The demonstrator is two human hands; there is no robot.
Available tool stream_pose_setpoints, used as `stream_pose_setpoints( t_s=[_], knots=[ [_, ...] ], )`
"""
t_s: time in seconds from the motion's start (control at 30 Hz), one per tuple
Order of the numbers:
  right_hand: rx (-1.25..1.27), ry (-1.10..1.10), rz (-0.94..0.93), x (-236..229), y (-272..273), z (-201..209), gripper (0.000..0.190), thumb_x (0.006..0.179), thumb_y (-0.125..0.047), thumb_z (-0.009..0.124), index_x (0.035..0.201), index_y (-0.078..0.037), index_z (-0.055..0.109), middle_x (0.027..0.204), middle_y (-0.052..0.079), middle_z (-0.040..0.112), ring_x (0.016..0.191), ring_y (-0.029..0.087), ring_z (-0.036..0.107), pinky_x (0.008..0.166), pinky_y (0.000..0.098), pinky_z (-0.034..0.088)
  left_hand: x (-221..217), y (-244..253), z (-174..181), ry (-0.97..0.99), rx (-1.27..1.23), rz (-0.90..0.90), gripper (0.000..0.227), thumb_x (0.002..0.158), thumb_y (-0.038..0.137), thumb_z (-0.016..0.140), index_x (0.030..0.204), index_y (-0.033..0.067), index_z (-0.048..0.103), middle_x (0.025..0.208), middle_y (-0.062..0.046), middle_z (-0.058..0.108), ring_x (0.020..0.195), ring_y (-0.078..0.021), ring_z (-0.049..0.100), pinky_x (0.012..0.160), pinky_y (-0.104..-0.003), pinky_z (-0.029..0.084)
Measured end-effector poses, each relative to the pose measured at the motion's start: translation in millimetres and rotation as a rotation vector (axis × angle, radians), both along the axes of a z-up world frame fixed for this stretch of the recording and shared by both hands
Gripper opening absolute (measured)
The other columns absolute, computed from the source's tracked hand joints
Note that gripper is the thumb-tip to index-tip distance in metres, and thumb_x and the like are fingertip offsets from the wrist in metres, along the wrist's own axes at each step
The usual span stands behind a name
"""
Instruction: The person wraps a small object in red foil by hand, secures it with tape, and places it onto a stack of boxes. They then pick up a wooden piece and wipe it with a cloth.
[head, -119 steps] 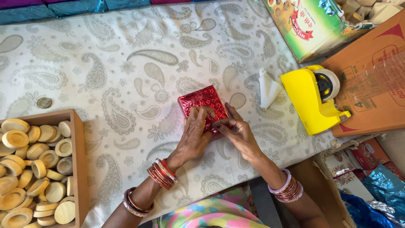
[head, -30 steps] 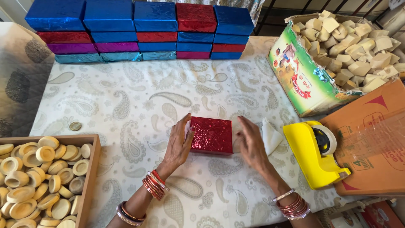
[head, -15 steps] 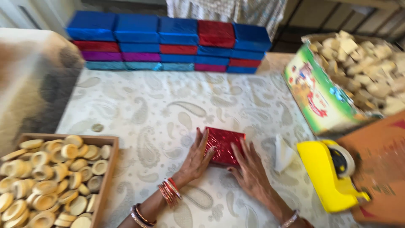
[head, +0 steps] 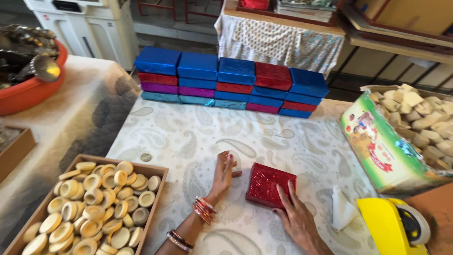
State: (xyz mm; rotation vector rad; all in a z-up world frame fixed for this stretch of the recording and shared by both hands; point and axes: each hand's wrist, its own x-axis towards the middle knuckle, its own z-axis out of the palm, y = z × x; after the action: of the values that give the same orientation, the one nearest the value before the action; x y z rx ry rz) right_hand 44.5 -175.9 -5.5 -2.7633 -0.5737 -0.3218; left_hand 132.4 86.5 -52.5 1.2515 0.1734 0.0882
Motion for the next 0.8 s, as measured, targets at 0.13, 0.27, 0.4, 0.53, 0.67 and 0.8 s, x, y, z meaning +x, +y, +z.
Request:
stream_pose_setpoints(
  t_s=[0.13,0.27,0.4,0.53,0.67,0.8],
  knots=[
    [0.015,0.055,-0.062,9,4,-1,0.082,0.085,-0.036,0.073,0.158,-0.026,0.036,0.167,0.019,0.028,0.112,0.038,0.066,0.083,0.0416,0.060,7,-5,-23,-0.078,-0.039,0.007,0.062,0.100,0.048,0.048,0.144,0.0061,0.038,0.141,-0.018,0.046,0.117,-0.0275,0.057,0.085,-0.041,0.062],
    [0.039,-0.020,0.014,23,2,-2,0.075,0.087,-0.032,0.071,0.153,-0.021,0.036,0.161,0.022,0.028,0.122,0.041,0.061,0.089,0.0438,0.059,9,-4,-26,-0.061,-0.049,0.013,0.052,0.102,0.041,0.047,0.139,0.0034,0.042,0.133,-0.015,0.049,0.111,-0.0247,0.059,0.085,-0.040,0.062],
    [0.022,0.027,0.008,39,1,-6,0.075,0.089,-0.030,0.069,0.154,-0.020,0.033,0.162,0.024,0.022,0.125,0.044,0.057,0.095,0.0460,0.057,4,-2,-24,-0.121,-0.079,0.004,0.047,0.105,0.039,0.044,0.133,0.0007,0.045,0.128,-0.015,0.050,0.111,-0.0237,0.059,0.086,-0.039,0.062],
    [0.008,0.050,-0.003,53,-1,-5,0.073,0.092,-0.030,0.067,0.155,-0.020,0.032,0.163,0.024,0.021,0.124,0.044,0.058,0.094,0.0455,0.058,6,-1,-26,-0.098,-0.056,0.008,0.046,0.103,0.039,0.046,0.131,0.0019,0.046,0.126,-0.015,0.052,0.109,-0.0228,0.061,0.087,-0.038,0.062],
    [0.033,0.023,0.018,70,-6,-4,0.072,0.091,-0.028,0.067,0.154,-0.019,0.034,0.163,0.025,0.021,0.119,0.045,0.062,0.093,0.0460,0.059,4,-1,-21,-0.021,-0.086,-0.007,0.045,0.104,0.039,0.045,0.130,0.0029,0.048,0.117,-0.018,0.058,0.100,-0.0254,0.064,0.084,-0.037,0.060],
    [0.008,0.017,0.002,90,-10,-4,0.074,0.091,-0.031,0.068,0.158,-0.022,0.037,0.163,0.023,0.022,0.113,0.042,0.066,0.089,0.0436,0.060,7,-3,-30,-0.086,-0.087,0.011,0.045,0.105,0.039,0.045,0.126,0.0000,0.049,0.118,-0.017,0.056,0.103,-0.0226,0.062,0.085,-0.038,0.061]
  ],
)
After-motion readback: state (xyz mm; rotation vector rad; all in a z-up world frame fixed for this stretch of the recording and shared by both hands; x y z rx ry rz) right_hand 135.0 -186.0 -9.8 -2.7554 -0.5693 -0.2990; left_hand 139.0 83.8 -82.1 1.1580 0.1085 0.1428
